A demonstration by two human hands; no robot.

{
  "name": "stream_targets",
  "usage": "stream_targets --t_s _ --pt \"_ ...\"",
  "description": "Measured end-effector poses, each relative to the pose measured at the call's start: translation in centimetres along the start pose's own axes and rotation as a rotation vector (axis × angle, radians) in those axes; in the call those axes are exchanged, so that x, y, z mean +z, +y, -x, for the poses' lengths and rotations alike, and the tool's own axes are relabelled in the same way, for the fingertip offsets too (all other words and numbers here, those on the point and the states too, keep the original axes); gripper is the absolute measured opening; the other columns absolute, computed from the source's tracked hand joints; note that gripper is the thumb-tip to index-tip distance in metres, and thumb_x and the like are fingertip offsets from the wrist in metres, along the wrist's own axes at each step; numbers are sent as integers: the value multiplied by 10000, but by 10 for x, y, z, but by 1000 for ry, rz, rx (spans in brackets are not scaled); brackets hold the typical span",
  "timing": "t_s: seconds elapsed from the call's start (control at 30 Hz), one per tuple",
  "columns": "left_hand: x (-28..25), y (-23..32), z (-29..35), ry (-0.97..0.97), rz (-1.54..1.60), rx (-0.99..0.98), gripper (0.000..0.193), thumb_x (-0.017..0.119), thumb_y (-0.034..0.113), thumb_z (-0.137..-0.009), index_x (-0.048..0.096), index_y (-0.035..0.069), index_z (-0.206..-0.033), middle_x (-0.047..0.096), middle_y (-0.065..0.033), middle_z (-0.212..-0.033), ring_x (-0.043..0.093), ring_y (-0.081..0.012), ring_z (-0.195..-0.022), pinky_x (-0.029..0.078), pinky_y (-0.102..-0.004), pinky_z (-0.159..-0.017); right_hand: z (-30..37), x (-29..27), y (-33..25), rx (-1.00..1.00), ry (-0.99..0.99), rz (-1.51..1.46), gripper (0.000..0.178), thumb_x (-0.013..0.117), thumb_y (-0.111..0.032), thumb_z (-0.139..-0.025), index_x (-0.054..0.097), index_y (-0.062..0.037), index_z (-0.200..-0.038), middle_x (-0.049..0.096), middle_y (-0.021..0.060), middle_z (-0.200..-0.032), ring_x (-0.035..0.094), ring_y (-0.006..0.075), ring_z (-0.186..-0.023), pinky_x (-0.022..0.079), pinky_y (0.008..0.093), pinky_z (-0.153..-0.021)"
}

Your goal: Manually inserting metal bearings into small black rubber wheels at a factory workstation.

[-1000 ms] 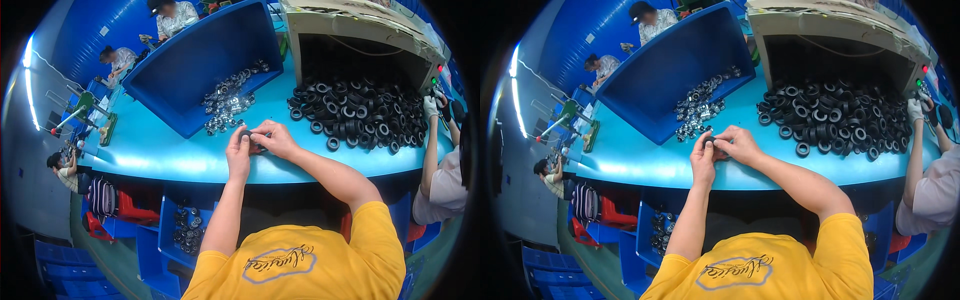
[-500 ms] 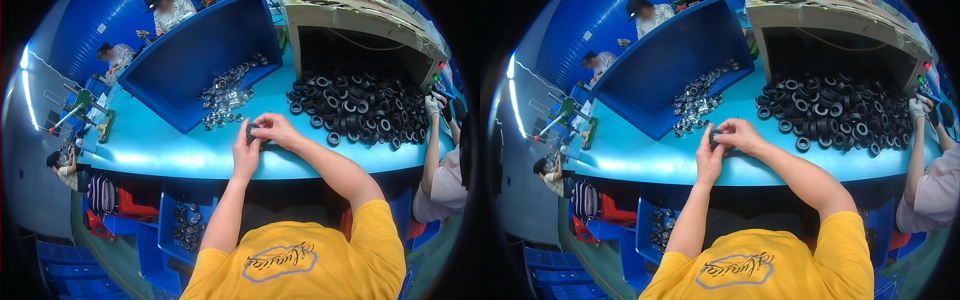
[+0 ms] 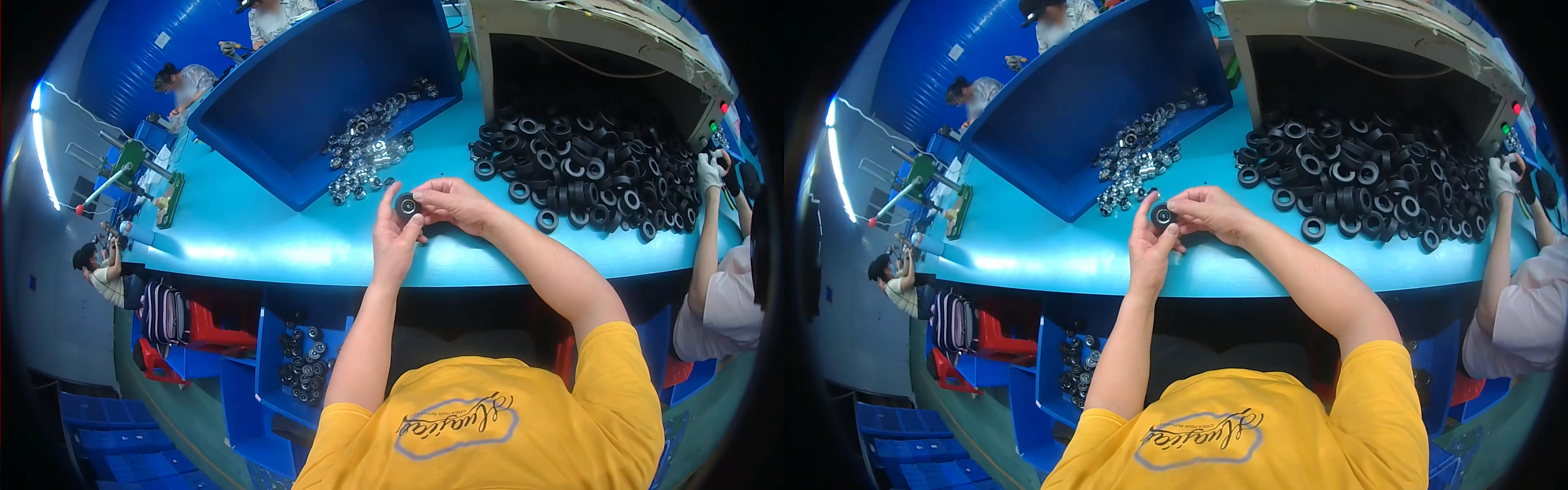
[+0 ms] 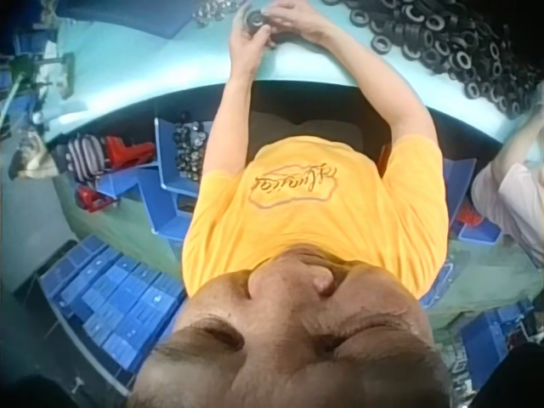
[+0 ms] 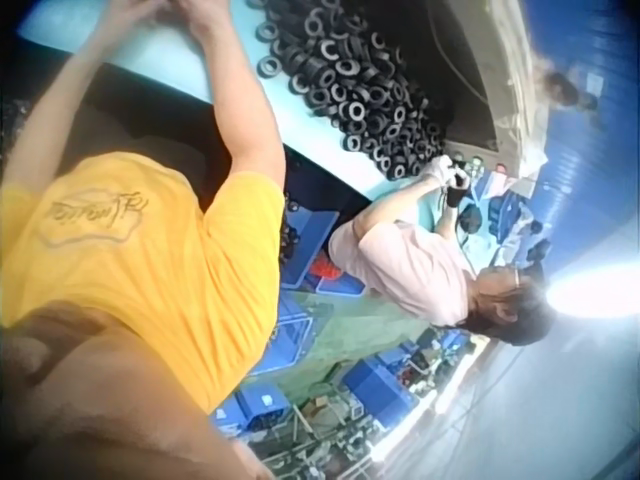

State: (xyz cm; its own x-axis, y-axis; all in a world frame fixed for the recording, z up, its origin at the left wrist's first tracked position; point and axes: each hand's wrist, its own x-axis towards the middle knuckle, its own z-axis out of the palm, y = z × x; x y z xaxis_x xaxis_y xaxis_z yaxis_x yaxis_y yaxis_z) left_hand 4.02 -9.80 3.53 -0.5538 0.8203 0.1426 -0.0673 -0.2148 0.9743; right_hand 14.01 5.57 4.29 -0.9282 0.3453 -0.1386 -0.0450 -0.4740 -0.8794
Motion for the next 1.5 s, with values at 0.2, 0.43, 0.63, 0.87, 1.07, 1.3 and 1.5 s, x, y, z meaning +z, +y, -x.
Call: stream_targets --t_s 0.2,0.43,0.63,0.87,1.07,1.3,1.5 --pt "-2 -1 -2 -3 46 -6 548 702 26 -1001 466 19 -1495 697 -74 -1166 682 -109 -967 538 -223 -650 -1 -2 -1 11 -6 27 299 733 -253 -1029 681 -23 -1213 731 60 -1041 711 112 -857 605 264 -787" --pt "0 2 0 21 -41 -18 552 763 79 -973 503 20 -1457 711 -59 -1128 692 -107 -956 544 -221 -646 -6 -12 8 -42 -47 49 286 720 -220 -1034 669 -16 -1226 729 56 -1035 698 104 -818 605 251 -747" --pt "5 3 3 130 -413 178 507 874 149 -875 659 52 -1324 701 -55 -1094 693 -121 -950 556 -263 -712 -3 -7 3 -43 -84 126 202 679 -157 -1049 678 -23 -1200 715 43 -1024 691 120 -851 588 266 -779" --pt "12 0 2 308 -729 291 493 919 194 -811 736 32 -1240 670 -87 -1035 674 -188 -876 560 -321 -771 -1 -6 -4 -3 -48 151 291 657 -198 -1055 683 -6 -1272 718 76 -1071 713 151 -920 607 295 -830" --pt "9 -2 2 292 -734 261 510 907 165 -812 728 34 -1271 645 -70 -1027 654 -166 -849 548 -302 -752 4 -4 -11 -2 -57 245 404 737 -262 -1010 648 -7 -1310 705 64 -1050 707 137 -936 601 289 -835" --pt "8 -6 -2 208 -620 323 526 846 108 -887 653 -10 -1361 650 -70 -1080 651 -141 -851 563 -282 -747 3 -6 -5 -47 -77 155 522 791 -279 -983 553 -29 -1375 669 1 -979 644 80 -880 522 235 -778" --pt "-7 -6 -4 26 66 -40 511 577 307 -1118 498 -39 -1485 670 -122 -1013 656 -167 -815 591 -307 -681 8 6 -16 -152 -37 276 415 773 -276 -985 642 -65 -1317 646 9 -1025 605 86 -889 521 251 -810"
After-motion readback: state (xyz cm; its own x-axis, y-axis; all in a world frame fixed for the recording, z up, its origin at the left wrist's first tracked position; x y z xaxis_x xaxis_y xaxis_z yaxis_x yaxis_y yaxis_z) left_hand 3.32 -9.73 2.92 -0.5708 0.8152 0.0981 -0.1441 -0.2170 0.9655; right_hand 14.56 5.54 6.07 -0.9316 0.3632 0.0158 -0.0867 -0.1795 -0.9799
